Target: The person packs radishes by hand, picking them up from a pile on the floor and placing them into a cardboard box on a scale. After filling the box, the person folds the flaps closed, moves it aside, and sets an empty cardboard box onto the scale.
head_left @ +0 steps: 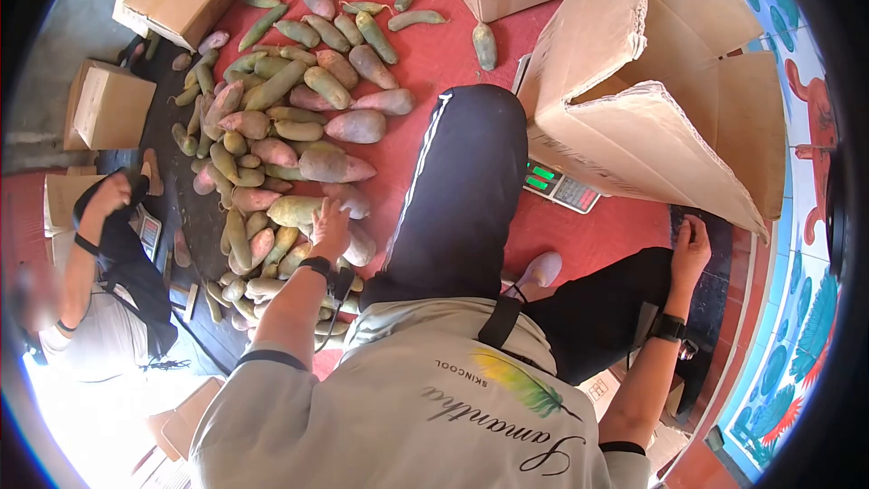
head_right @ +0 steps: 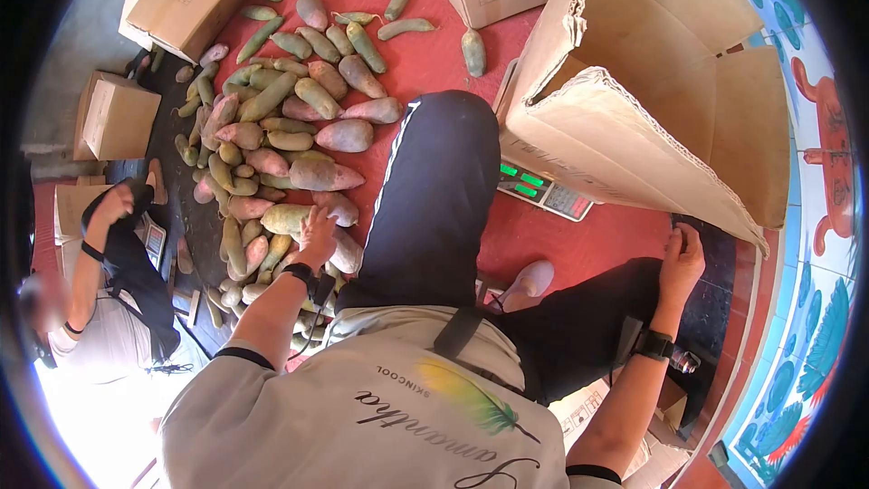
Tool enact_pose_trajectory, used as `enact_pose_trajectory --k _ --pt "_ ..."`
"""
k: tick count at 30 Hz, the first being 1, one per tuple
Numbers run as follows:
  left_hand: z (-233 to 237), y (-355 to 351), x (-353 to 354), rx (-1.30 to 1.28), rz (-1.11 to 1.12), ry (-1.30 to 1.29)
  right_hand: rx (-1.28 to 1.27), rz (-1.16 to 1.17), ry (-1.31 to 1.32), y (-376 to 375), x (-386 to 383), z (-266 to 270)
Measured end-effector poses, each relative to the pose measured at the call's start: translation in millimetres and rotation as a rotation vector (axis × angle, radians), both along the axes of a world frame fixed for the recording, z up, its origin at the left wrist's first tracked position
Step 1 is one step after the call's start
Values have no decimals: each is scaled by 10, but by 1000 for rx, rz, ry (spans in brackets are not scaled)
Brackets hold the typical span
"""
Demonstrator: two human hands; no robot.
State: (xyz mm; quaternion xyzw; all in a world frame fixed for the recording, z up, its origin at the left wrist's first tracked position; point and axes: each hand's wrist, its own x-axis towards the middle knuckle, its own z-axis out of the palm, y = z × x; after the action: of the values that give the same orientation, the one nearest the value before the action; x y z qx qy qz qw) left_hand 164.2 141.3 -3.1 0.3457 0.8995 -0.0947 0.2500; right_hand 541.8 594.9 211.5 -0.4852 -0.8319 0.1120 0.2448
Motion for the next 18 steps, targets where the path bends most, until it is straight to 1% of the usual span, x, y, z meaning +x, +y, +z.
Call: enact_pose_trajectory --k 8,10,11,13,14,15,17,18 --pt "-56 21 204 -64 -86 -154 1 -8 -6 3 19 -3" --pt "-17 18 260 -157 -150 -186 -7 -11 -1 3 30 1" --pt "-12 2 291 -159 -148 -186 -14 -13 4 0 32 3" --pt "-6 -49 347 -58 -128 -203 -24 -21 8 -8 26 8" --pt "-59 -93 353 58 -128 -127 -33 -34 10 -12 22 11" --pt "-111 -121 331 55 -124 -125 -35 -31 11 -14 20 16" --pt "-190 -124 245 229 -26 58 -58 -50 -22 -21 22 27" --pt "-198 -131 167 182 -45 153 -57 -50 -22 -21 17 21"
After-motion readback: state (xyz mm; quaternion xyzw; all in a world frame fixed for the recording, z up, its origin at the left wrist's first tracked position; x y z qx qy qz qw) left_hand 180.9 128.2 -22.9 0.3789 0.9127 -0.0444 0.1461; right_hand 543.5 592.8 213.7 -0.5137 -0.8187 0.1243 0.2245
